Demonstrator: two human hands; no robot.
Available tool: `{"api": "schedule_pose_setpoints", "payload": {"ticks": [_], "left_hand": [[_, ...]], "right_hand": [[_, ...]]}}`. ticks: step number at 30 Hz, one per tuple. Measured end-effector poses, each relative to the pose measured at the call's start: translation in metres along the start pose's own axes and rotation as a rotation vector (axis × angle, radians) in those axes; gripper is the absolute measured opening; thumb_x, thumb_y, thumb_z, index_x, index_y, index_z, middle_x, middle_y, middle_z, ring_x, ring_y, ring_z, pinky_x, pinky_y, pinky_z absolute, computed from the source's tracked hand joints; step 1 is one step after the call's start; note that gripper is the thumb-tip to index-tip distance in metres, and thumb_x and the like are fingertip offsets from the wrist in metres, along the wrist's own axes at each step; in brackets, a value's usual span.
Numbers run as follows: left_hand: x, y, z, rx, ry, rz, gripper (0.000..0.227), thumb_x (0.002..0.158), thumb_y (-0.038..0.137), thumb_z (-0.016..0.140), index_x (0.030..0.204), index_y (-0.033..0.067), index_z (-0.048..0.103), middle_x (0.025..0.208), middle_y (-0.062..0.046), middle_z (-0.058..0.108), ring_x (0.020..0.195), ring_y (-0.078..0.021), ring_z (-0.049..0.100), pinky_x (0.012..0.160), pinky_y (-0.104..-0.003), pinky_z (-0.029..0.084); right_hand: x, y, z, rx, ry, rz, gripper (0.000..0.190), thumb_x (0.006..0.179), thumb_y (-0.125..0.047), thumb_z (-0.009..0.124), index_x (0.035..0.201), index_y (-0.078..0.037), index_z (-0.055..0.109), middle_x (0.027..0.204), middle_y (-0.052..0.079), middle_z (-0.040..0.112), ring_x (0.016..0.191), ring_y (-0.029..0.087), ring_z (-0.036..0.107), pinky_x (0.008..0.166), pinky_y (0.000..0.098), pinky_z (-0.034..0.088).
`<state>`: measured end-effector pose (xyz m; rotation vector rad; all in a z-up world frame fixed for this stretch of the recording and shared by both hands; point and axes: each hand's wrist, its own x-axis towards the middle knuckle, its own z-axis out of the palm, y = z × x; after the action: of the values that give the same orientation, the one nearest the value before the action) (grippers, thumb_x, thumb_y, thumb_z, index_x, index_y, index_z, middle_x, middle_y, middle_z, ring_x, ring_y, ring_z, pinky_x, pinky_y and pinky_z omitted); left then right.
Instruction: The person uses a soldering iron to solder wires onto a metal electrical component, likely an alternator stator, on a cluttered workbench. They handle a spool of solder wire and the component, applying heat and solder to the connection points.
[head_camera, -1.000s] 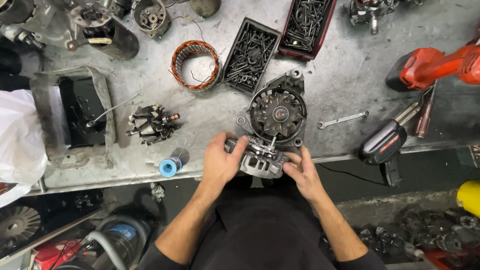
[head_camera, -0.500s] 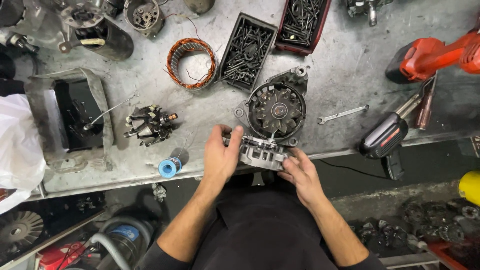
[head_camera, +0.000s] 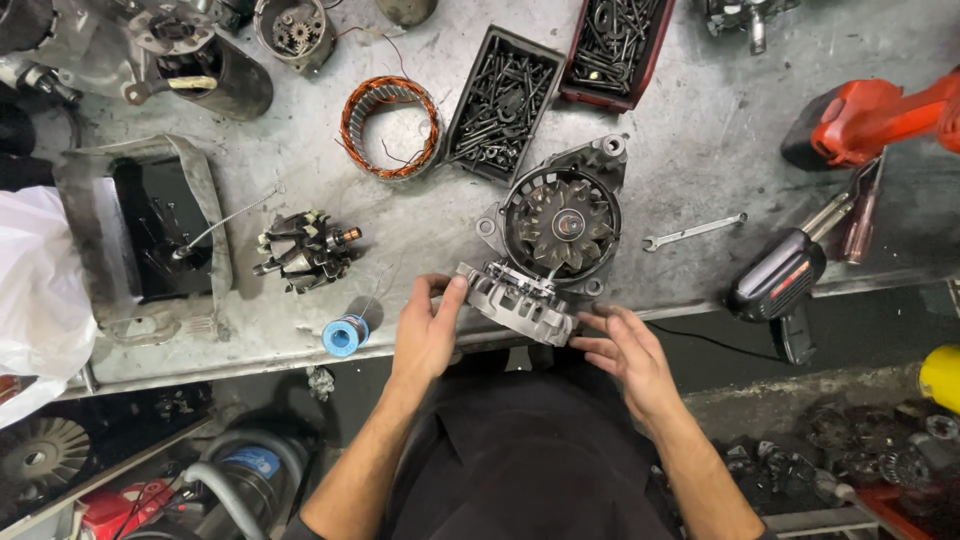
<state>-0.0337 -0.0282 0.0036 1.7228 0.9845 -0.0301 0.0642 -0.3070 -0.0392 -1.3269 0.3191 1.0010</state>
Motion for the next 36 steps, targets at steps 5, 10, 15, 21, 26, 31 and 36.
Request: {"api": "schedule_pose_setpoints", "payload": {"ticks": [5, 10, 15, 21, 26, 31, 36], "left_hand": [[0.001, -0.008, 0.003, -0.076, -0.083, -0.019, 0.061, 0.092, 0.047, 0.064, 0.128, -0.0010, 0.056, 0.123, -0.018, 0.071, 0.102, -0.0251, 0.071, 0.091, -0.037, 0.053], [0.005, -0.018, 0.015, -0.254, -0.200, 0.009, 0.063, 0.090, 0.038, 0.073, 0.133, -0.0036, 0.051, 0.129, -0.019, 0.065, 0.110, -0.0227, 0.069, 0.094, -0.035, 0.054], [-0.001, -0.026, 0.029, -0.556, -0.251, -0.049, 0.057, 0.087, 0.018, 0.079, 0.129, -0.0060, 0.048, 0.118, -0.017, 0.068, 0.107, -0.0196, 0.069, 0.089, -0.032, 0.058], [-0.011, -0.030, 0.044, -0.639, -0.277, -0.026, 0.059, 0.089, 0.016, 0.078, 0.133, -0.0042, 0.044, 0.120, -0.015, 0.067, 0.111, -0.0186, 0.068, 0.093, -0.031, 0.057], [-0.009, -0.039, 0.045, -0.624, -0.294, 0.014, 0.064, 0.091, 0.018, 0.076, 0.139, -0.0035, 0.041, 0.125, -0.016, 0.064, 0.115, -0.0196, 0.066, 0.098, -0.033, 0.054], [-0.001, -0.057, 0.046, -0.601, -0.314, 0.061, 0.070, 0.093, 0.023, 0.074, 0.146, -0.0034, 0.036, 0.136, -0.019, 0.058, 0.122, -0.0199, 0.063, 0.103, -0.034, 0.051], [0.000, -0.054, 0.038, -0.546, -0.317, 0.012, 0.074, 0.092, 0.028, 0.073, 0.148, -0.0027, 0.035, 0.141, -0.020, 0.056, 0.118, -0.0242, 0.065, 0.100, -0.035, 0.052]], "right_hand": [[-0.004, -0.008, 0.005, -0.223, -0.027, 0.004, 0.066, 0.095, -0.046, 0.053, 0.148, -0.007, 0.045, 0.141, 0.016, 0.063, 0.113, 0.029, 0.069, 0.096, 0.0422, 0.050], [-0.004, -0.011, 0.030, -0.256, -0.083, 0.181, 0.066, 0.093, -0.048, 0.050, 0.149, -0.013, 0.046, 0.132, 0.011, 0.067, 0.110, 0.027, 0.073, 0.095, 0.0421, 0.052], [0.000, -0.002, 0.029, -0.137, -0.010, 0.017, 0.061, 0.093, -0.038, 0.064, 0.142, -0.004, 0.056, 0.119, 0.009, 0.071, 0.100, 0.019, 0.070, 0.092, 0.0405, 0.054], [0.001, -0.006, 0.014, -0.118, 0.088, -0.020, 0.064, 0.090, -0.032, 0.069, 0.144, -0.001, 0.053, 0.112, 0.013, 0.071, 0.094, 0.021, 0.070, 0.086, 0.0398, 0.056], [-0.002, -0.018, 0.018, -0.207, 0.090, 0.006, 0.069, 0.090, -0.035, 0.068, 0.148, -0.003, 0.048, 0.114, 0.014, 0.070, 0.098, 0.020, 0.070, 0.091, 0.0406, 0.055], [-0.007, -0.019, 0.021, -0.216, 0.063, 0.026, 0.070, 0.091, -0.038, 0.066, 0.148, -0.002, 0.045, 0.118, 0.014, 0.071, 0.103, 0.021, 0.070, 0.096, 0.0428, 0.053], [-0.005, -0.005, 0.014, -0.218, 0.083, 0.032, 0.070, 0.092, -0.042, 0.063, 0.148, -0.004, 0.047, 0.122, 0.014, 0.070, 0.105, 0.023, 0.069, 0.095, 0.0436, 0.053]]}}
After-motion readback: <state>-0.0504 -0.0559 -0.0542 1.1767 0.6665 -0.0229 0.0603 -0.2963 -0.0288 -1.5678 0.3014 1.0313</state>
